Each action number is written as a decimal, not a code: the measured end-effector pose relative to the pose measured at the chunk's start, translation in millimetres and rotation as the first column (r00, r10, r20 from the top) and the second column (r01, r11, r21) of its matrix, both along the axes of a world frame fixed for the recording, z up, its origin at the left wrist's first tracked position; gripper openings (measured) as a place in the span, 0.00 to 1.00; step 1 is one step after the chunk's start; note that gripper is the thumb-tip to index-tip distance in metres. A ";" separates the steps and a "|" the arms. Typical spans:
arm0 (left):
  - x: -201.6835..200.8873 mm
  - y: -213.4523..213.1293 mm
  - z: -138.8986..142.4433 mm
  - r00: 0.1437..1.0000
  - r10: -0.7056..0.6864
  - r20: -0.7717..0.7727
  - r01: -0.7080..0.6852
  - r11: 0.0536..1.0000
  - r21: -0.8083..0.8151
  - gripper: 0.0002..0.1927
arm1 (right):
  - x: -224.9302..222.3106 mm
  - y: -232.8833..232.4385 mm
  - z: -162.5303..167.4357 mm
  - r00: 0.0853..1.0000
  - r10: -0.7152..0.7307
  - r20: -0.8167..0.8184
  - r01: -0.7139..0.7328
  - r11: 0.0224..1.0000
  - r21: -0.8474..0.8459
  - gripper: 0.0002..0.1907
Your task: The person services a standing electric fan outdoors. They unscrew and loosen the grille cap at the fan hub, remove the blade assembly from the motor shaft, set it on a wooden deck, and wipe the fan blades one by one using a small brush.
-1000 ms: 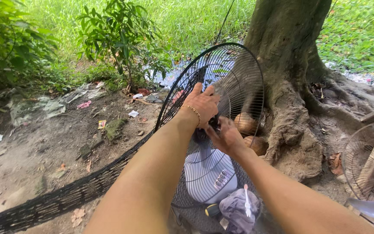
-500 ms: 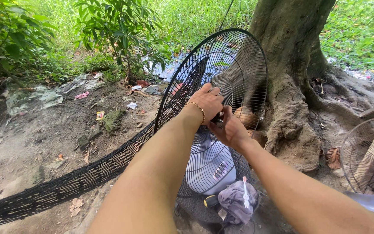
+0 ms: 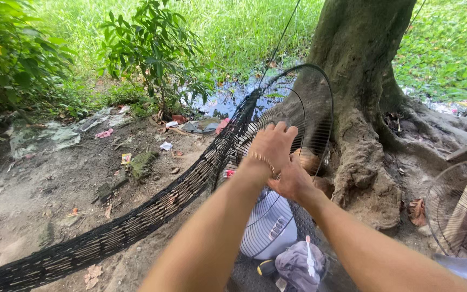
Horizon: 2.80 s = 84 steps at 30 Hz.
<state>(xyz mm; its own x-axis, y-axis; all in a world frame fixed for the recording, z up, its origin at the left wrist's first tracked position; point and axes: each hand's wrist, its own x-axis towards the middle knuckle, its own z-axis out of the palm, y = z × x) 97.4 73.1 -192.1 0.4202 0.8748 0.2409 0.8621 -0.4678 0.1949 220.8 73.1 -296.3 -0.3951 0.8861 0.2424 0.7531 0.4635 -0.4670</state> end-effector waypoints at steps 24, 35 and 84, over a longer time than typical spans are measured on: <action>-8.8 -30.5 -43.2 0.919 0.382 0.101 -0.375 0.923 -0.081 0.16 | -7.9 -17.8 6.4 0.910 0.150 -0.387 -0.102 0.985 0.142 0.32; -29.7 -86.6 14.5 0.988 0.106 0.115 -0.153 0.804 0.574 0.26 | -7.7 -12.2 -9.6 0.964 -0.061 -0.258 0.056 0.998 -0.027 0.25; -37.4 -13.6 -49.8 0.835 0.358 -0.418 -0.301 0.933 0.198 0.42 | -7.0 -12.0 -5.8 0.968 0.061 -0.242 -0.033 0.992 0.119 0.38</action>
